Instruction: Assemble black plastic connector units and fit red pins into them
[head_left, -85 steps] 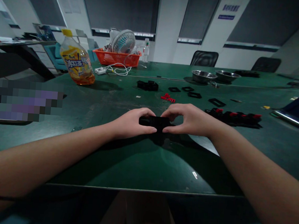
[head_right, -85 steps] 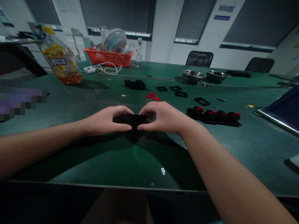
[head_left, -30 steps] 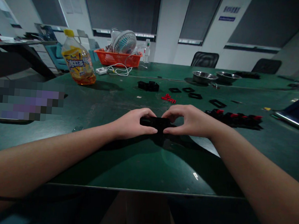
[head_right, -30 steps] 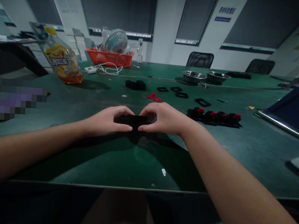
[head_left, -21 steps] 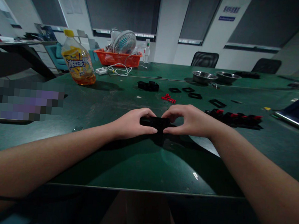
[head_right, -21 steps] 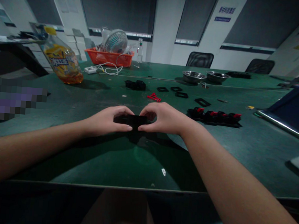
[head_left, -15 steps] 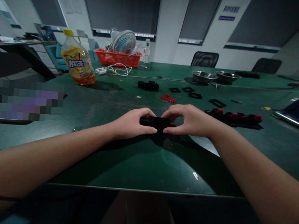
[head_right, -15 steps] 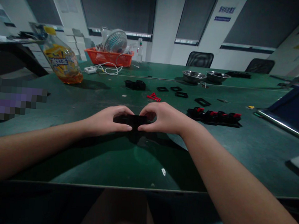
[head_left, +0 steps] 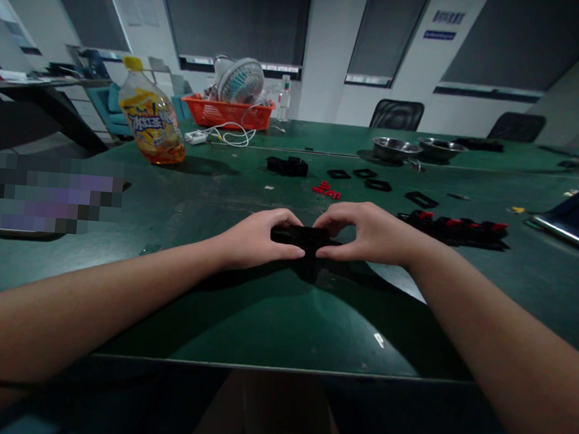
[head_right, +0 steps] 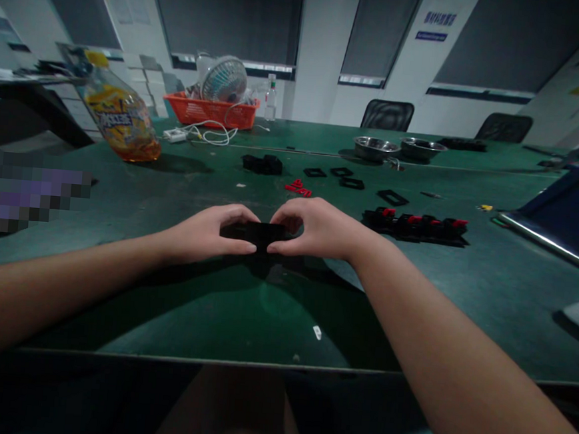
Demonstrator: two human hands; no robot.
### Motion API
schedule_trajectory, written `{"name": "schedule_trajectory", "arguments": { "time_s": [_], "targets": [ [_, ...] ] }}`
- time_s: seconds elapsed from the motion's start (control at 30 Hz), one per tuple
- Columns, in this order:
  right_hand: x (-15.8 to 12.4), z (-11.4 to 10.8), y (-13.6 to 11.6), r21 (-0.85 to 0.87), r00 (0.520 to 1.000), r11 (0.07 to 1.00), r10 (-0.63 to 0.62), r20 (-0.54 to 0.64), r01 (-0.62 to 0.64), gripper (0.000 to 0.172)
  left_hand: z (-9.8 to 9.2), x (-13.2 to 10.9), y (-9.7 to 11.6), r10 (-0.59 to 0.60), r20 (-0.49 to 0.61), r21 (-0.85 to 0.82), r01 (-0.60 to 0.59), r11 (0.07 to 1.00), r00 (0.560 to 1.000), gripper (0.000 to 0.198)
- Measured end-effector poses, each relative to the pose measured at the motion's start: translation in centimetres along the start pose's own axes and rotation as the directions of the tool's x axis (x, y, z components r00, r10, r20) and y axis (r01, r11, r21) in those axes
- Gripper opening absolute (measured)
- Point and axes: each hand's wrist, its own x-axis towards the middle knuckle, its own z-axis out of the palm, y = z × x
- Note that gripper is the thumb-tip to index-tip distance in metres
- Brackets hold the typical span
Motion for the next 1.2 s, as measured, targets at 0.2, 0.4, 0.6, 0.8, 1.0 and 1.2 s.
{"name": "schedule_trajectory", "arguments": {
  "time_s": [0.2,0.4,0.6,0.8,1.0,1.2],
  "targets": [
    [0.0,0.02,0.08,-0.004,1.0,1.0,-0.007,0.004,0.007,0.041,0.0,-0.03,0.11,0.002,-0.003,0.001,-0.002,1.0,1.0,0.039],
    [0.02,0.03,0.06,-0.027,1.0,1.0,-0.012,0.007,0.012,0.039,0.03,-0.04,0.1,0.0,-0.004,-0.007,0.0,1.0,1.0,0.039],
    [0.05,-0.03,0.05,-0.04,1.0,0.999,-0.017,0.008,0.017,0.041,0.05,0.04,-0.18,0.009,0.002,-0.013,-0.009,1.0,1.0,0.041],
    [0.06,-0.05,0.08,-0.032,1.0,0.999,-0.012,0.006,0.012,0.041,0.06,0.14,-0.34,0.012,0.002,-0.003,-0.012,1.0,1.0,0.041],
    [0.06,-0.02,0.08,-0.026,1.0,1.0,-0.016,0.007,0.016,0.04,0.06,0.05,-0.2,0.021,-0.001,-0.022,-0.021,1.0,1.0,0.039],
    [-0.01,-0.03,-0.08,-0.031,1.0,0.999,-0.009,0.002,0.009,0.042,0.05,0.1,-0.3,0.013,0.003,-0.027,-0.013,1.0,1.0,0.042]
  ]
}}
